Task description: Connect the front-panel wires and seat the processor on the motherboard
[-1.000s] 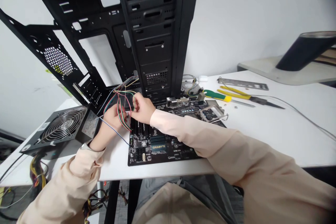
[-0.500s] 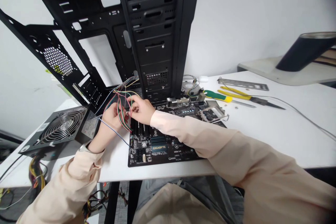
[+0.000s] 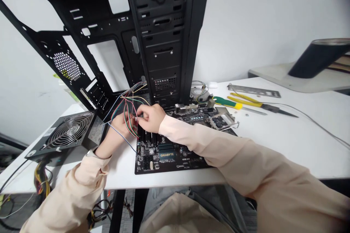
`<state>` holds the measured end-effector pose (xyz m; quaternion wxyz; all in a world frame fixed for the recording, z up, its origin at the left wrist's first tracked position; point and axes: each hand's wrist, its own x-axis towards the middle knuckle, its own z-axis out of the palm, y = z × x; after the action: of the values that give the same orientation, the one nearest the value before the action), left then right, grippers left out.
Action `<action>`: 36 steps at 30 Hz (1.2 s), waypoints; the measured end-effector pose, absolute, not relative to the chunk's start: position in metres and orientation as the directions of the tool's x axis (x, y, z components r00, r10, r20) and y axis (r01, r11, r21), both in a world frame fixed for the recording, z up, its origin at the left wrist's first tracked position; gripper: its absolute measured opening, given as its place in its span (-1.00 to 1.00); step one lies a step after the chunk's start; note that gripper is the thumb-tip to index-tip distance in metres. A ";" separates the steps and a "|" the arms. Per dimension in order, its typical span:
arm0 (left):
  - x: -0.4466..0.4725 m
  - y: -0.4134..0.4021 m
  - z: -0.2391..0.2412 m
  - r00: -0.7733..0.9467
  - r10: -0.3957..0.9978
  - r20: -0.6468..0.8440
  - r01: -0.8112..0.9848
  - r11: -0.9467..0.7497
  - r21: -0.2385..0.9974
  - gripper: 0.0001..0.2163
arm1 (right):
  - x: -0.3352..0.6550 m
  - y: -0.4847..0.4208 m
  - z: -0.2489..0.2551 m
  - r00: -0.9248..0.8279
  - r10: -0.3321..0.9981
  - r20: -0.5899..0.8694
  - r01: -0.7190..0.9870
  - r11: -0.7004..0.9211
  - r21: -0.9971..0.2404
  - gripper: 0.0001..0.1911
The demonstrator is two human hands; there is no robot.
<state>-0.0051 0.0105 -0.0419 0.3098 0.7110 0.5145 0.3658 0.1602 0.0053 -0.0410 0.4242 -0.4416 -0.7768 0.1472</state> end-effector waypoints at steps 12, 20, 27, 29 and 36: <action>-0.006 0.011 -0.033 0.377 0.925 0.055 0.509 -0.257 0.822 -0.67 | 0.148 0.018 -0.057 -0.516 0.661 0.545 0.365 0.745 -0.559 -0.82; -0.008 0.014 -0.036 0.386 0.922 0.023 0.506 -0.233 0.830 -0.68 | 0.151 0.015 -0.057 -0.564 0.600 0.567 0.357 0.796 -0.488 -0.81; -0.011 0.013 -0.039 0.397 0.917 0.024 0.506 -0.240 0.828 -0.74 | 0.150 0.015 -0.054 -0.465 0.630 0.621 0.350 0.776 -0.525 -0.83; -0.011 0.012 -0.039 0.402 0.915 0.018 0.502 -0.237 0.832 -0.74 | 0.150 0.016 -0.054 -0.422 0.650 0.632 0.351 0.760 -0.547 -0.85; -0.011 0.014 -0.030 0.394 0.915 0.081 0.472 -0.277 0.837 -0.77 | 0.149 0.021 -0.057 -0.341 0.731 0.592 0.356 0.683 -0.638 -0.86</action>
<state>-0.0105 0.0138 -0.0298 0.3796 0.7437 0.4663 0.2921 0.1485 0.0206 -0.0569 0.4606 -0.3425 -0.7932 0.2032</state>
